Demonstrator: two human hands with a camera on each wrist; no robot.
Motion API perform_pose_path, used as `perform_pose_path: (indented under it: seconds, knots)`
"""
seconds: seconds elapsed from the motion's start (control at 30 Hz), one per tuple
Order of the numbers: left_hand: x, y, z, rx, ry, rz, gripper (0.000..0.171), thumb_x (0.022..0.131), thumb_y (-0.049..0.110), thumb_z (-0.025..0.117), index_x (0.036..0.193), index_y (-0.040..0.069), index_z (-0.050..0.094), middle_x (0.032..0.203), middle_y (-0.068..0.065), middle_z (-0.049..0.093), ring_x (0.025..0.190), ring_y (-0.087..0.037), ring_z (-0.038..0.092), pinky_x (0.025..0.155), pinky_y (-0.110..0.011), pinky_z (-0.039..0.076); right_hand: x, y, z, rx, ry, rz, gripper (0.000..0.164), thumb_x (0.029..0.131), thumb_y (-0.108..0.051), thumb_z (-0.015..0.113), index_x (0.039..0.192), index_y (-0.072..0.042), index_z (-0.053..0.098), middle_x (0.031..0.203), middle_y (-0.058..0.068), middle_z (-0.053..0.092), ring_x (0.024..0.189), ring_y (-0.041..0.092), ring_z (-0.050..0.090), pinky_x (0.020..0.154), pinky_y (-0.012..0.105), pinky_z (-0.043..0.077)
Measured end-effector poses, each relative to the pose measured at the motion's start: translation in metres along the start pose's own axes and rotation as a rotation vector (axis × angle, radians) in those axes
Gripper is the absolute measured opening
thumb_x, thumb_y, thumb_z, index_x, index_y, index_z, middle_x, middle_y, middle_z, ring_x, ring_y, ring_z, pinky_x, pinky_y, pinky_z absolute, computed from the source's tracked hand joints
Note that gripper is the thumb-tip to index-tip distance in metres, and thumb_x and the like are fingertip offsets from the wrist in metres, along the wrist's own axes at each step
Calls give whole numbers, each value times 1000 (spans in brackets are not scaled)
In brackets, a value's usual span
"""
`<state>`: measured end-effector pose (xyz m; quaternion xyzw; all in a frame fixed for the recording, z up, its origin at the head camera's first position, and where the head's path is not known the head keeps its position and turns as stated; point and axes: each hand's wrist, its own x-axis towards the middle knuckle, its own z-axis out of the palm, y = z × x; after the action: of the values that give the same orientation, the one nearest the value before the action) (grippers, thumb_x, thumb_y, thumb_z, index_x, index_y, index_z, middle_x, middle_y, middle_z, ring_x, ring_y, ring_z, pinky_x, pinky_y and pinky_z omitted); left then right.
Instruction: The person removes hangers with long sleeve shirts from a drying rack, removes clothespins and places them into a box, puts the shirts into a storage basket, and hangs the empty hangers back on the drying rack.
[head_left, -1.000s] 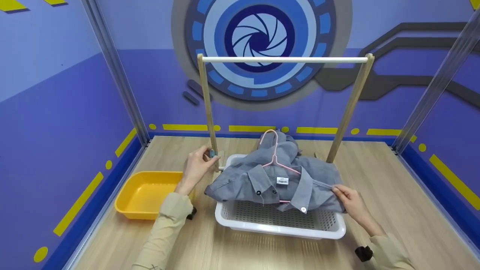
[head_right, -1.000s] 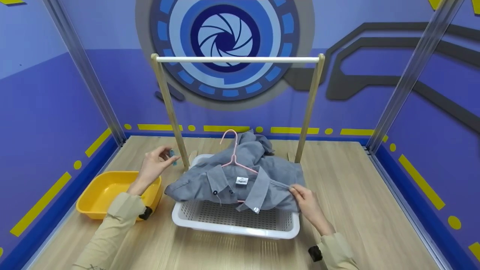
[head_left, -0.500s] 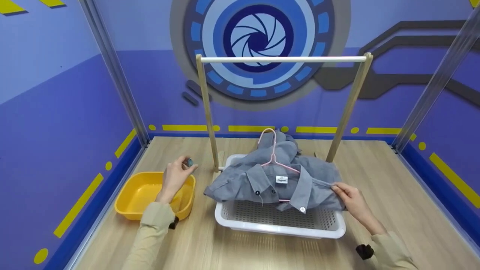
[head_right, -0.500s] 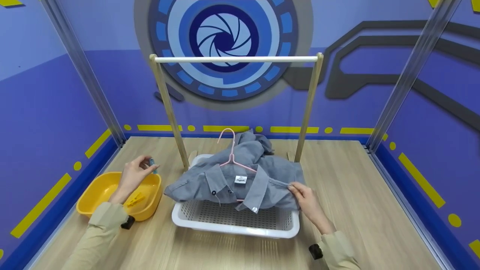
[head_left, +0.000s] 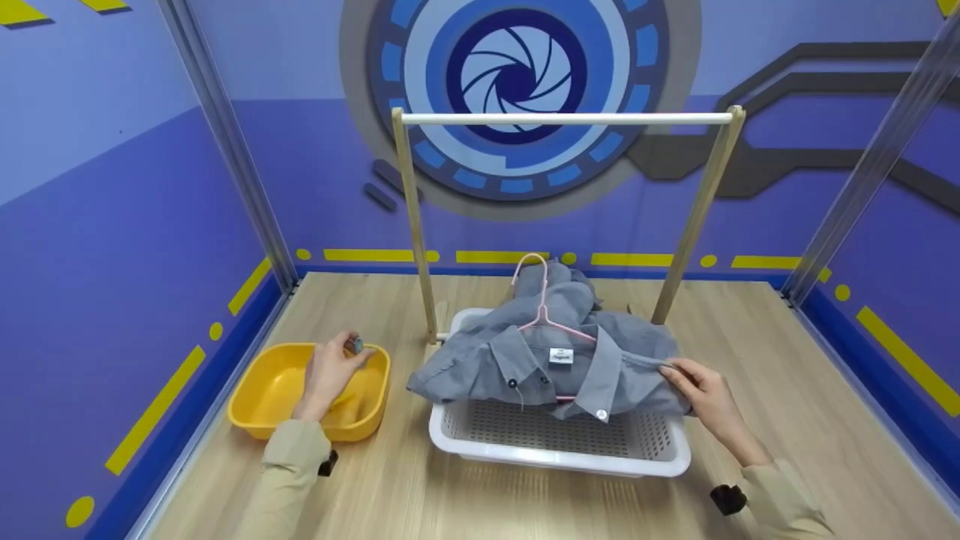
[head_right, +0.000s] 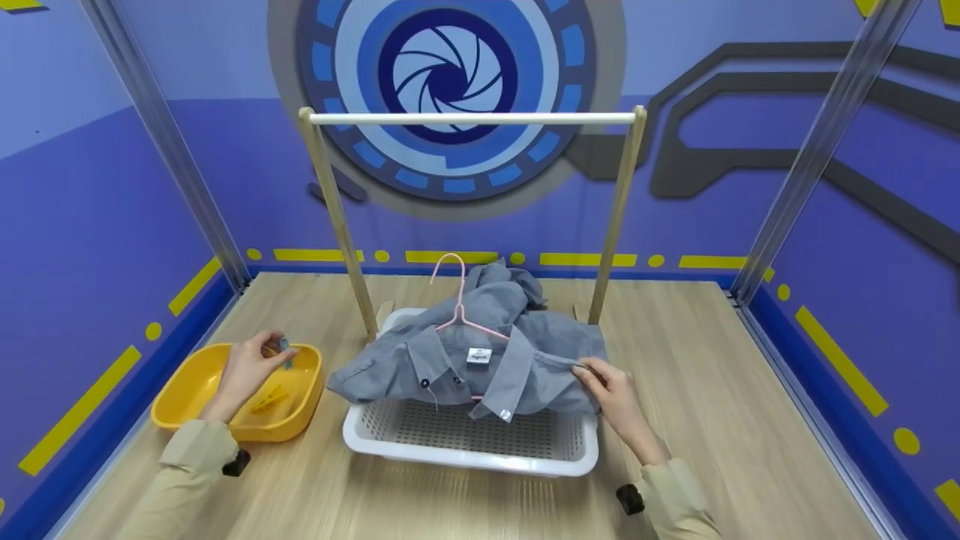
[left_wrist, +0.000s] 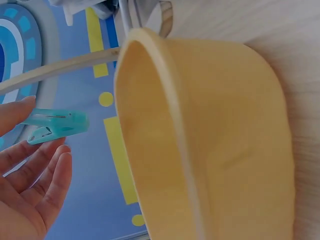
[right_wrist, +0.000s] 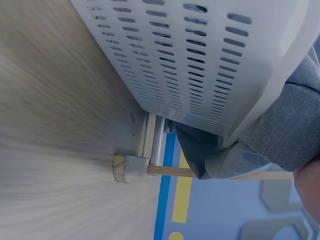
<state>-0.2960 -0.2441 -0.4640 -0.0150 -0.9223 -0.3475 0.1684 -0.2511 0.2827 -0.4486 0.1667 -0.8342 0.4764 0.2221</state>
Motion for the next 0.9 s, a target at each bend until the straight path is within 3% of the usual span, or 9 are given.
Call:
perform_pose_path:
  seconds: [0.3,0.53,0.67,0.9]
  knots:
    - [-7,-14,-1,-2,-44,-35,27,83,21,67,100,1,60,78,-4,56,61,-15,52,57,-32,42,1,4,0,-6,14,-53,11,81,10,60,88,5,66,83,12,65,78,8,58,68,12,40]
    - [-8,-19,-1,67,-172,-123,25,82,19,69,97,1,59,74,-5,56,60,-17,51,57,-33,44,2,-1,0,-21,17,-80,9,82,9,60,88,7,65,83,15,64,78,14,59,70,12,40]
    - [-9,-23,0,109,-238,-158,24,81,20,69,93,2,59,71,-4,56,60,-18,51,56,-33,43,2,17,2,-12,24,-73,10,82,8,61,88,4,67,84,13,65,78,13,59,70,12,39]
    - [-12,-27,1,222,-318,-125,28,78,20,71,93,1,60,70,-4,55,58,-18,50,54,-35,42,3,37,2,6,24,-76,11,82,5,62,90,1,67,85,3,65,78,11,59,69,13,40]
